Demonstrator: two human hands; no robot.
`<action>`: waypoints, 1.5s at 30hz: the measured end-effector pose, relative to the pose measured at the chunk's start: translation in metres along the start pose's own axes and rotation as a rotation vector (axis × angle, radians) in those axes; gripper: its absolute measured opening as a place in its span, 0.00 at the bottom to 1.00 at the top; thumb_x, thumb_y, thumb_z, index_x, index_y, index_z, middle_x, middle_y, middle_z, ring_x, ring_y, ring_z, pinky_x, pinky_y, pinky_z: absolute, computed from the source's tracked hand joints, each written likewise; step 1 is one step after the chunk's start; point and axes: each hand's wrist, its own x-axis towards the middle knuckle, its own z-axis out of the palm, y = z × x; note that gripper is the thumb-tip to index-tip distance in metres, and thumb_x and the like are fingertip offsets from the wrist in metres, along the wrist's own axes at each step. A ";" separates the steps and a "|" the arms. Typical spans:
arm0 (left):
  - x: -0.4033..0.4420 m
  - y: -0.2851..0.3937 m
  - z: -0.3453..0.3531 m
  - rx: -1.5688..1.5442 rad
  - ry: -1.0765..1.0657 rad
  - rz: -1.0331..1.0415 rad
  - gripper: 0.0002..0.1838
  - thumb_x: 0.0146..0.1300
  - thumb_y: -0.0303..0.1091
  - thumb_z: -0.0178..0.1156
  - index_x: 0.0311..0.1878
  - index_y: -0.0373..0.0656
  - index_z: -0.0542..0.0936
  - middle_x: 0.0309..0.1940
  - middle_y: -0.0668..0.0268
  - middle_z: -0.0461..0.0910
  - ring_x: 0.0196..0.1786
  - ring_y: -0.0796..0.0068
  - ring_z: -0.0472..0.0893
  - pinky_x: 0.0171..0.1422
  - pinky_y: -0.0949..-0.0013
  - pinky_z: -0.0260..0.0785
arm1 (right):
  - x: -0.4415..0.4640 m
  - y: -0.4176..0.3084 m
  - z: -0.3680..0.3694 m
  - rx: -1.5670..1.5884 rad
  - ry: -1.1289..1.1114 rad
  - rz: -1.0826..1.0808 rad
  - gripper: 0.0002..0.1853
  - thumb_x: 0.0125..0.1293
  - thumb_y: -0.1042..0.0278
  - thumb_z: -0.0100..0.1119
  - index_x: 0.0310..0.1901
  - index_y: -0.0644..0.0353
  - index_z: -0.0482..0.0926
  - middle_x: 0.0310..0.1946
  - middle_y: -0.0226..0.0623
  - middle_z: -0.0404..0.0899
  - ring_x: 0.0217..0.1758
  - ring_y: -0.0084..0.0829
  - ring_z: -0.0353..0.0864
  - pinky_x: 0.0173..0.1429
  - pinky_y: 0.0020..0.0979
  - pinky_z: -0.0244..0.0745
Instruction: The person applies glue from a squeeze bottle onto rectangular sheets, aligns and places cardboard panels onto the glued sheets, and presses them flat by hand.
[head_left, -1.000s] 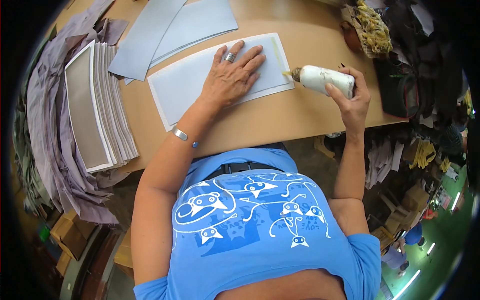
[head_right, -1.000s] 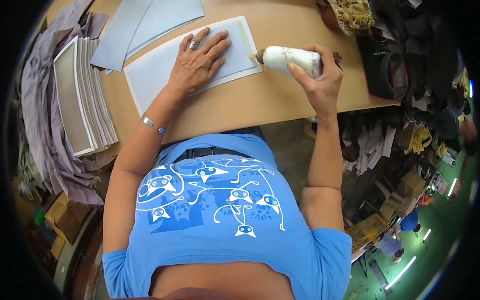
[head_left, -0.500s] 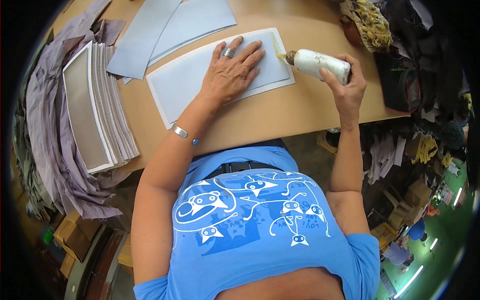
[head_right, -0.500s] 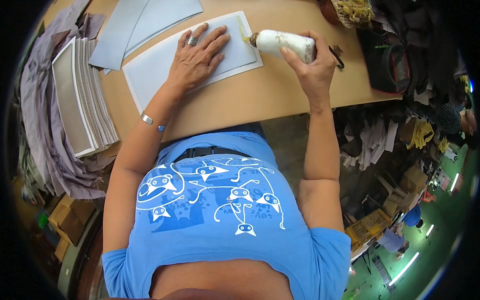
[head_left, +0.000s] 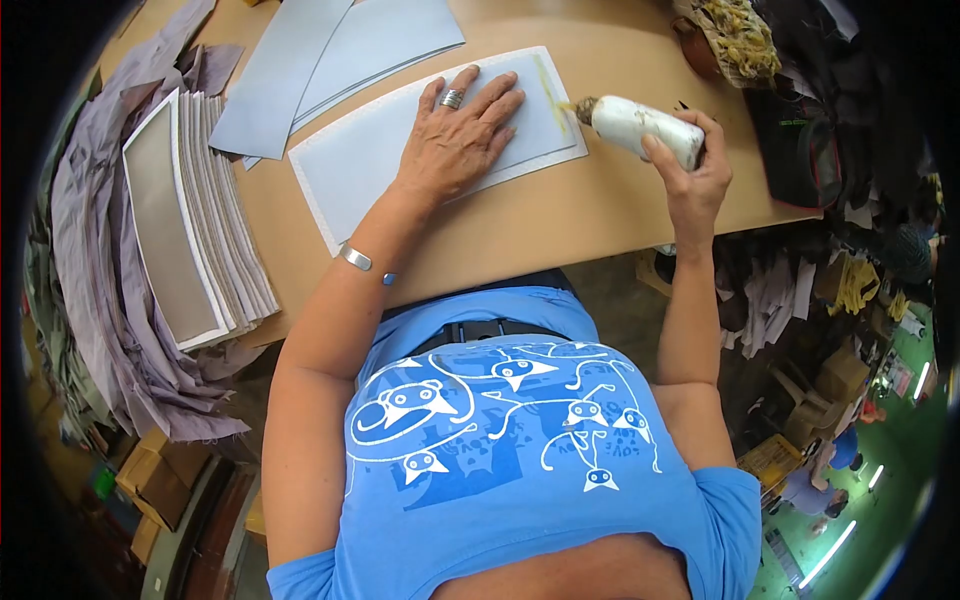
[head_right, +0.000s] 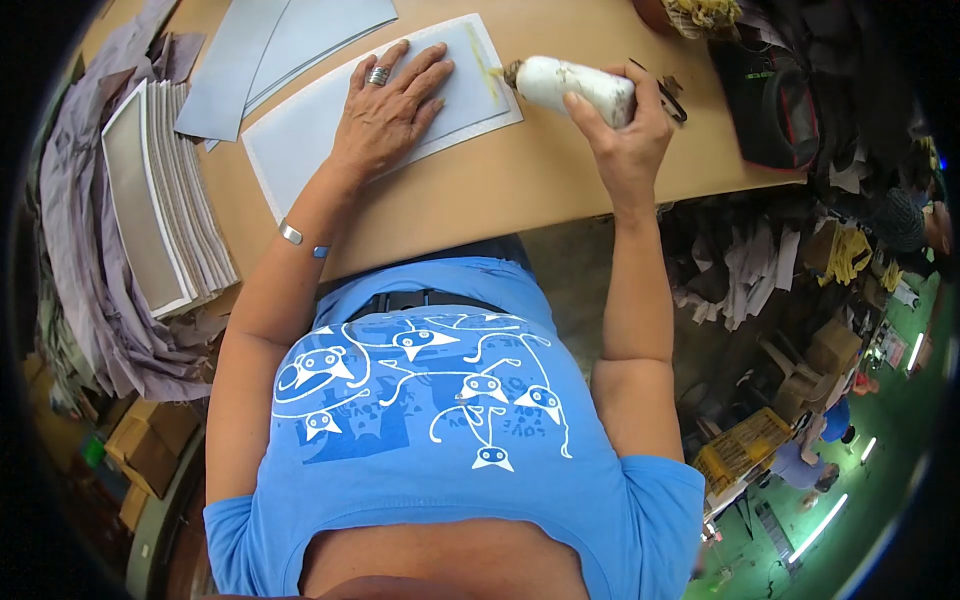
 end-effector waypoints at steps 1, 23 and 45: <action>0.000 0.000 0.000 0.000 0.003 0.000 0.22 0.65 0.45 0.48 0.62 0.56 0.68 0.67 0.76 0.60 0.69 0.63 0.58 0.72 0.54 0.44 | 0.005 0.003 0.006 0.030 0.028 -0.019 0.19 0.47 0.65 0.71 0.39 0.63 0.76 0.29 0.32 0.77 0.30 0.21 0.75 0.37 0.23 0.71; -0.001 0.000 -0.002 -0.041 0.090 -0.056 0.17 0.59 0.43 0.57 0.52 0.56 0.74 0.58 0.73 0.68 0.61 0.66 0.66 0.65 0.57 0.53 | -0.048 -0.009 -0.017 -0.014 0.026 0.035 0.20 0.48 0.69 0.70 0.41 0.63 0.74 0.34 0.33 0.77 0.34 0.23 0.76 0.41 0.24 0.72; 0.000 -0.017 -0.022 -0.098 -0.113 0.092 0.21 0.56 0.27 0.55 0.55 0.51 0.73 0.56 0.68 0.68 0.57 0.61 0.69 0.59 0.63 0.65 | -0.067 -0.026 -0.019 0.184 0.191 0.093 0.18 0.52 0.76 0.66 0.44 0.66 0.71 0.38 0.37 0.75 0.38 0.26 0.77 0.39 0.25 0.78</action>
